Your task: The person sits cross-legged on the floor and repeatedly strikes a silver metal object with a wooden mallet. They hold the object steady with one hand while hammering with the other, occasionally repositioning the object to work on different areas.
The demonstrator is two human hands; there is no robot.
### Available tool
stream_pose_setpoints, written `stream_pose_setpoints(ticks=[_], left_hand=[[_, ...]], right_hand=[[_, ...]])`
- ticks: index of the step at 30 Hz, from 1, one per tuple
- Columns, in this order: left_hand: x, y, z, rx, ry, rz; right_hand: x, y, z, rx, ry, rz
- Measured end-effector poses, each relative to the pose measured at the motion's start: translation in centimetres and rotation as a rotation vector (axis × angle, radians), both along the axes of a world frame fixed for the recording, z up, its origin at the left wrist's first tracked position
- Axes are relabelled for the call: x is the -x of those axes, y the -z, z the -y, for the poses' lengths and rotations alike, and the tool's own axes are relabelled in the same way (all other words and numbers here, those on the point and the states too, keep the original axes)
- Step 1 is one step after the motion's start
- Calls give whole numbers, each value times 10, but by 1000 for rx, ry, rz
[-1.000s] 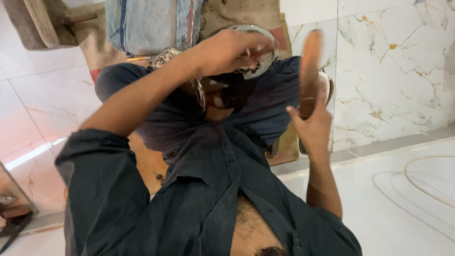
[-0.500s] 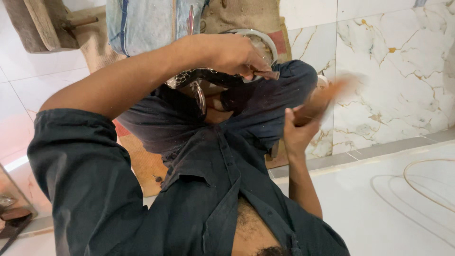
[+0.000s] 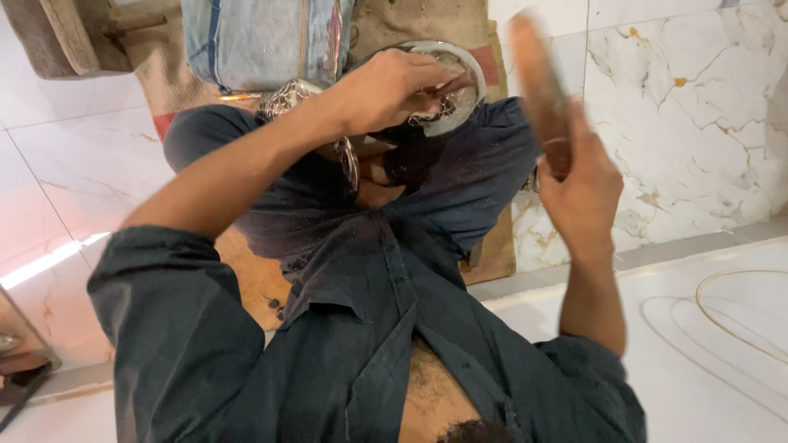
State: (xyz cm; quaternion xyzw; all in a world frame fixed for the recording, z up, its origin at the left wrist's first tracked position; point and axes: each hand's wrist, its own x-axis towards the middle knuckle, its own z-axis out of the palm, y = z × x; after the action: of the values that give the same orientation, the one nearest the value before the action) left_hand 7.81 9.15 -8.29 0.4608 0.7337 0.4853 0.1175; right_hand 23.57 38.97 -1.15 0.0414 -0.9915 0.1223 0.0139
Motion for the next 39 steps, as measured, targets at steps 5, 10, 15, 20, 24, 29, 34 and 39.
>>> stream_pose_setpoints(ticks=[5, 10, 15, 20, 24, 29, 34, 39], left_hand=[[-20, 3, 9, -105, -176, -19], [-44, 9, 9, -138, -381, 49], [-73, 20, 1, -180, -605, 100], [-90, 29, -13, -224, -823, 151], [-96, 35, -17, -251, -907, 150], [-104, 50, -23, -249, -1011, 149], [-112, 65, -30, -160, -1108, 43], [-116, 63, -32, -195, -1136, 192]], right_hand=[[26, -43, 10, -42, -68, 65], [53, -78, 29, -32, -238, -39], [72, -108, 49, -63, -428, -70], [79, -138, 78, -307, -516, -49], [80, -151, 95, -756, -636, -248], [80, -142, 100, -607, -662, -230], [73, -138, 106, -645, -695, -260], [77, -143, 119, -841, -722, -366]])
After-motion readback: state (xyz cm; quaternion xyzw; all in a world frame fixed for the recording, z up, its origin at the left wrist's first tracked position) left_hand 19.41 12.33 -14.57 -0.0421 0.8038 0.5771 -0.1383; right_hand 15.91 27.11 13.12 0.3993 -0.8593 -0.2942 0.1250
